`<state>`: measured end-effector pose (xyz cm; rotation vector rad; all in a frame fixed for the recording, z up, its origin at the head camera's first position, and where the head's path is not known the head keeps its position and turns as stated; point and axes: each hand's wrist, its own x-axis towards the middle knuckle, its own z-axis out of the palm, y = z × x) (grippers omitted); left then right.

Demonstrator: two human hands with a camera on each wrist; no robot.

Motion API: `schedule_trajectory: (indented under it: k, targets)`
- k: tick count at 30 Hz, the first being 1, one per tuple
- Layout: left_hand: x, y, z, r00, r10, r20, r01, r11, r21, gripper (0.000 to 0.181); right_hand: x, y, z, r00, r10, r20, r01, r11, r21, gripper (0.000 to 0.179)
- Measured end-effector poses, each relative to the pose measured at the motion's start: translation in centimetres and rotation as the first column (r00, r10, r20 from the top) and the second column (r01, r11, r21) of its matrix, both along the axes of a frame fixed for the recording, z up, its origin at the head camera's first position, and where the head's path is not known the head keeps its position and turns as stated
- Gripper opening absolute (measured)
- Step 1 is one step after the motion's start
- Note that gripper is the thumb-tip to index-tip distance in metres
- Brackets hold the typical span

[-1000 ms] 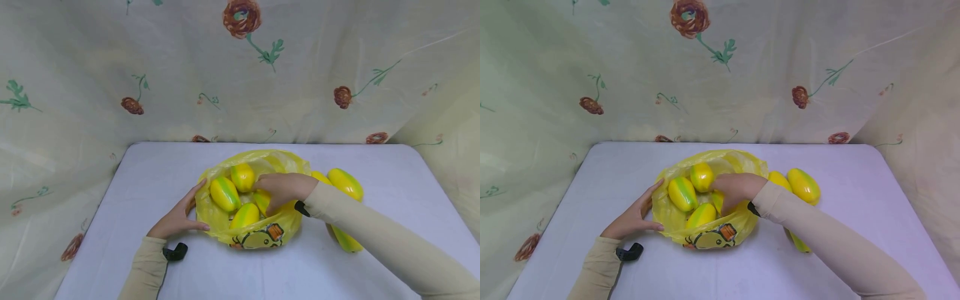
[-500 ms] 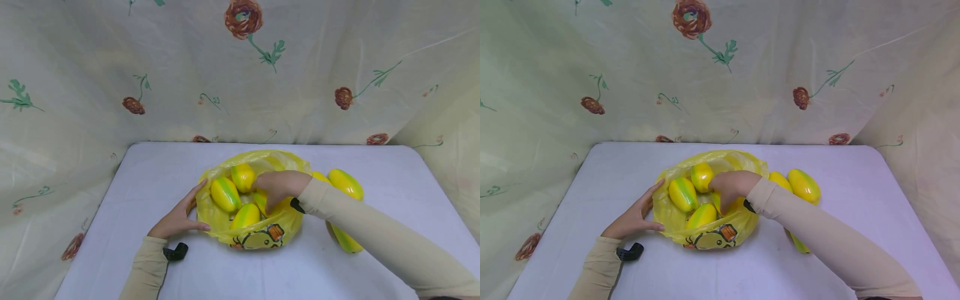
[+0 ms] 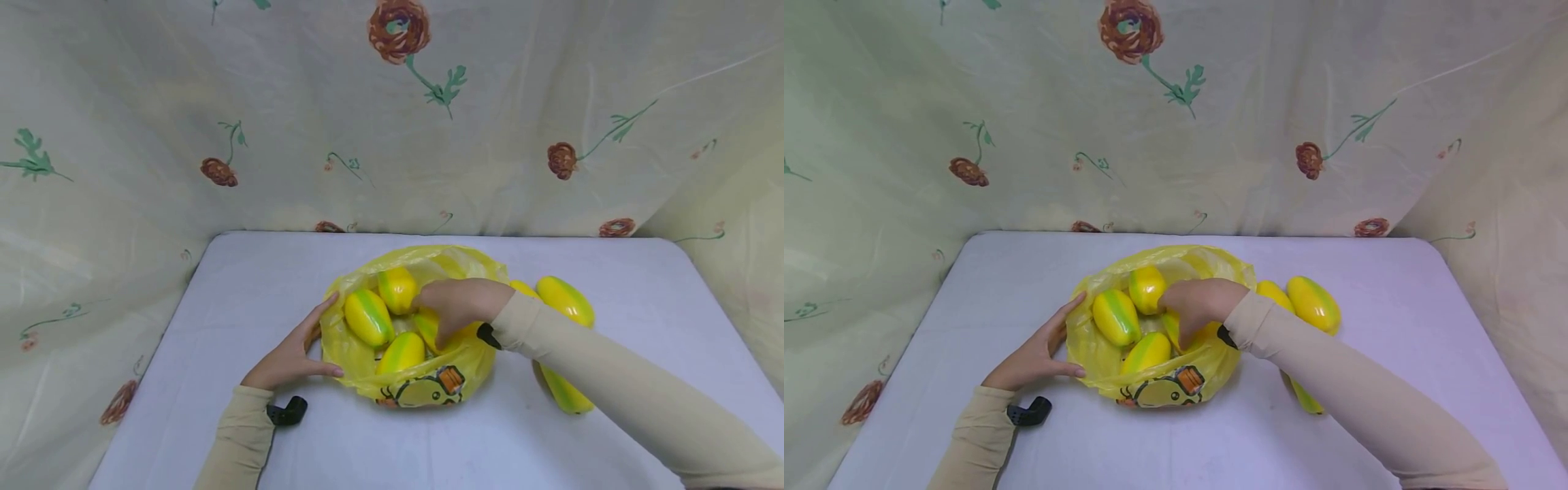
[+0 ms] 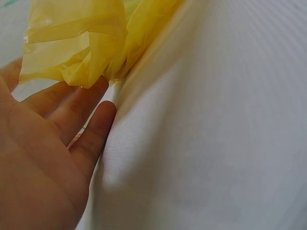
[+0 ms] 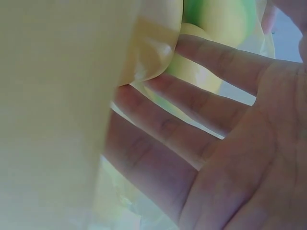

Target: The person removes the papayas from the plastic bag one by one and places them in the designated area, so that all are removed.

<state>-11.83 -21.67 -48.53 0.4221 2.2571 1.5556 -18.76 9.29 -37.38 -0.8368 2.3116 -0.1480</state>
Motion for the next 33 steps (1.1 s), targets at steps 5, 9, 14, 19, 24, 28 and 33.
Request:
schedule_trajectory:
  k: [5,9,14,19,24,28,33]
  targets:
    - [0.0,0.0,-0.1,1.000,-0.001,0.000,0.001,1.000,0.008,0.120,0.0,0.0,0.1,1.000,0.020,-0.014,-0.020,1.000,-0.009,0.070]
    - [0.0,0.0,-0.1,1.000,0.000,0.004,0.000,1.000,0.014,0.121,0.0,0.1,0.2,0.999,0.035,-0.040,-0.036,0.999,-0.026,0.067]
    - [-0.1,0.0,-0.1,1.000,0.003,0.007,-0.003,1.000,0.011,0.121,0.2,0.7,0.5,0.997,0.030,-0.073,-0.035,0.997,-0.066,0.065]
    - [-0.1,0.0,-0.1,1.000,0.001,0.007,-0.001,1.000,0.008,0.121,0.5,1.6,0.8,0.997,0.004,-0.071,-0.012,0.994,-0.107,0.066]
    - [-0.1,0.0,0.1,1.000,0.003,0.002,-0.003,1.000,-0.003,0.122,0.6,2.5,0.8,0.997,-0.022,-0.075,0.009,0.986,-0.168,0.067]
    - [0.0,0.1,0.3,1.000,0.004,0.006,-0.004,1.000,-0.008,0.122,0.7,3.3,0.8,0.995,-0.051,-0.083,0.031,0.973,-0.228,0.069]
    - [0.0,0.2,0.4,1.000,0.003,0.010,-0.003,1.000,-0.006,0.123,0.8,4.2,0.6,0.992,-0.084,-0.097,0.054,0.958,-0.281,0.070]
